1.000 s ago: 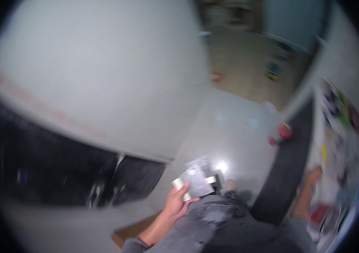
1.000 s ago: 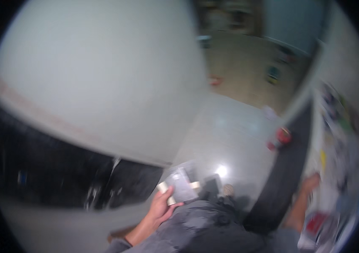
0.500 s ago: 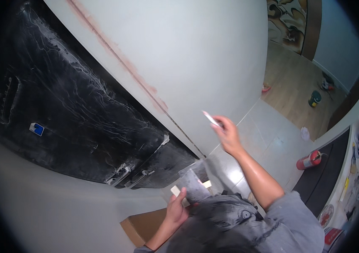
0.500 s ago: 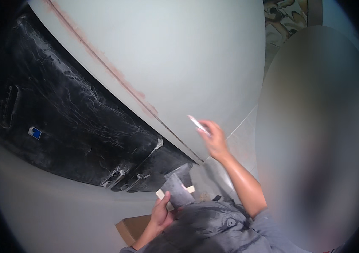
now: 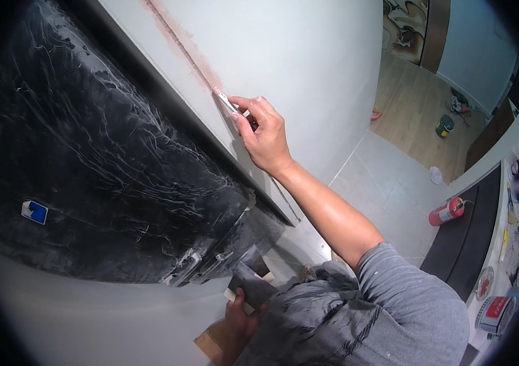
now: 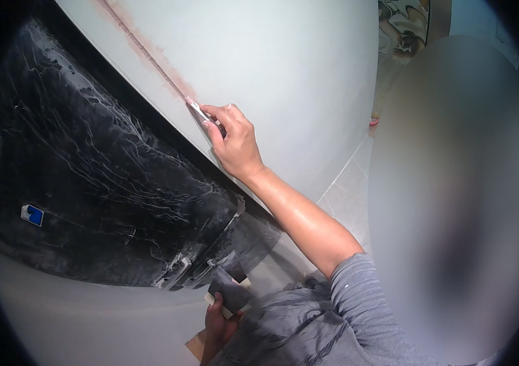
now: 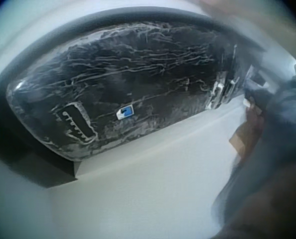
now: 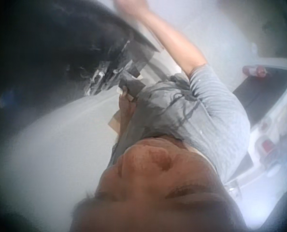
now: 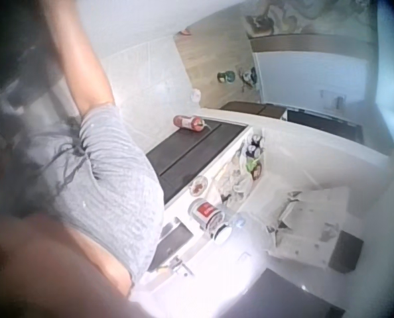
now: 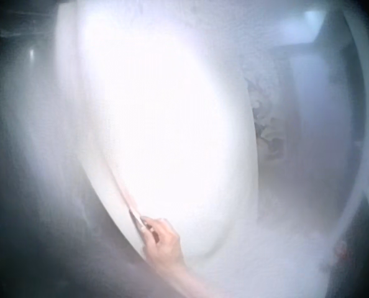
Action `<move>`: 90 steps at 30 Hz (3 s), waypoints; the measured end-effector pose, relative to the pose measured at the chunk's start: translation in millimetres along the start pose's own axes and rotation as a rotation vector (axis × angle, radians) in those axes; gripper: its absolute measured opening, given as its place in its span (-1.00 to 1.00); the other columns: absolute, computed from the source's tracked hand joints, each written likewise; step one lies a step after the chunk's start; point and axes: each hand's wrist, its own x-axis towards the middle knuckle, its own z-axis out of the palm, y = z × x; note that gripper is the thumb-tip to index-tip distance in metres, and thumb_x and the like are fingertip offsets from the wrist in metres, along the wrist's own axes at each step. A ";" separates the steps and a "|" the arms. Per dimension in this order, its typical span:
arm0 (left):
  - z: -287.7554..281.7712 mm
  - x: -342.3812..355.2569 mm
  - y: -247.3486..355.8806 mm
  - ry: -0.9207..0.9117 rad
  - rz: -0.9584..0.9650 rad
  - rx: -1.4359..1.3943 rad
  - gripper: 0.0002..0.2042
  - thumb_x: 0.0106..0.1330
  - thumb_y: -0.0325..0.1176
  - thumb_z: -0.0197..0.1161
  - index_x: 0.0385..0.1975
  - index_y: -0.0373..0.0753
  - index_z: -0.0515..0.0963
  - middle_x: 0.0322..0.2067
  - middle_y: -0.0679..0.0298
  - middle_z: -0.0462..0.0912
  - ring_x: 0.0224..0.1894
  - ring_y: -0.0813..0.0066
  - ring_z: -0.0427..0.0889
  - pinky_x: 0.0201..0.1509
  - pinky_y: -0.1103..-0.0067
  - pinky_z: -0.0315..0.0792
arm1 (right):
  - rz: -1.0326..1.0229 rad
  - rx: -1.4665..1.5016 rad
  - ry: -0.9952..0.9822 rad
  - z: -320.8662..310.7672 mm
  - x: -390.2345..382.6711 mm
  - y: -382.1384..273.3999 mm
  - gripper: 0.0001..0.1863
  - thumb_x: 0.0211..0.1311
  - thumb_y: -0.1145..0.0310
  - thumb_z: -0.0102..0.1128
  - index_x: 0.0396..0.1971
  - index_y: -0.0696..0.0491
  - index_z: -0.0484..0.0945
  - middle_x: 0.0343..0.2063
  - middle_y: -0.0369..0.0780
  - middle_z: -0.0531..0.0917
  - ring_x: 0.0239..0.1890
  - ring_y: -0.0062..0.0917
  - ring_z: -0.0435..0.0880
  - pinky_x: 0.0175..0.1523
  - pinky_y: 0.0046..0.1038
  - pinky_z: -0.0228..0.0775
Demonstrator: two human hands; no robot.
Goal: The person applies a pinkish wall compound to a vertical seam between a dark marble-like panel and a white wall using a small trowel and a larger flat tool. They repeatedly scoop compound from a container, spread it along the seam, and smooth the surface.
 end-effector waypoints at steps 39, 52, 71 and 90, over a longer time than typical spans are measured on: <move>-0.6 20.0 2.8 -0.010 -0.057 0.004 -0.57 0.65 -0.06 0.19 0.34 -0.14 0.45 0.13 0.27 0.68 0.09 0.31 0.72 -0.04 0.23 0.62 | 0.130 -0.057 -0.049 -9.2 -62.0 46.9 -0.68 0.27 0.64 0.37 0.01 0.14 0.79 -0.32 -0.14 0.67 -0.32 -0.40 0.70 -0.22 -0.41 0.55; 12.0 21.0 4.3 0.003 -0.058 0.053 -0.56 0.63 -0.01 0.22 0.32 -0.12 0.47 0.12 0.27 0.69 0.10 0.34 0.71 -0.04 0.27 0.64 | 0.188 -0.060 -0.069 -22.3 -109.1 85.0 -0.68 0.29 0.63 0.36 0.03 0.11 0.79 -0.31 -0.14 0.67 -0.33 -0.39 0.68 -0.23 -0.37 0.53; 41.8 30.4 10.6 0.081 -0.059 -0.025 -0.59 0.60 -0.06 0.28 0.28 -0.12 0.49 0.14 0.27 0.68 0.12 0.31 0.70 -0.08 0.25 0.64 | 0.380 -0.166 -0.176 -47.5 -162.8 113.5 -0.68 0.32 0.59 0.39 0.06 0.10 0.79 -0.31 -0.18 0.67 -0.32 -0.47 0.67 -0.26 -0.43 0.52; 138.7 74.8 71.0 -0.603 0.398 0.028 -0.64 0.72 -0.16 0.07 0.13 -0.36 0.59 -0.16 0.22 0.77 -0.26 0.51 0.77 -0.30 0.50 0.64 | 0.934 0.017 -1.029 -166.6 -28.4 -65.9 -0.69 0.59 0.32 0.26 0.18 0.09 0.75 -0.27 -0.36 0.76 -0.31 -0.74 0.54 -0.18 -0.56 0.47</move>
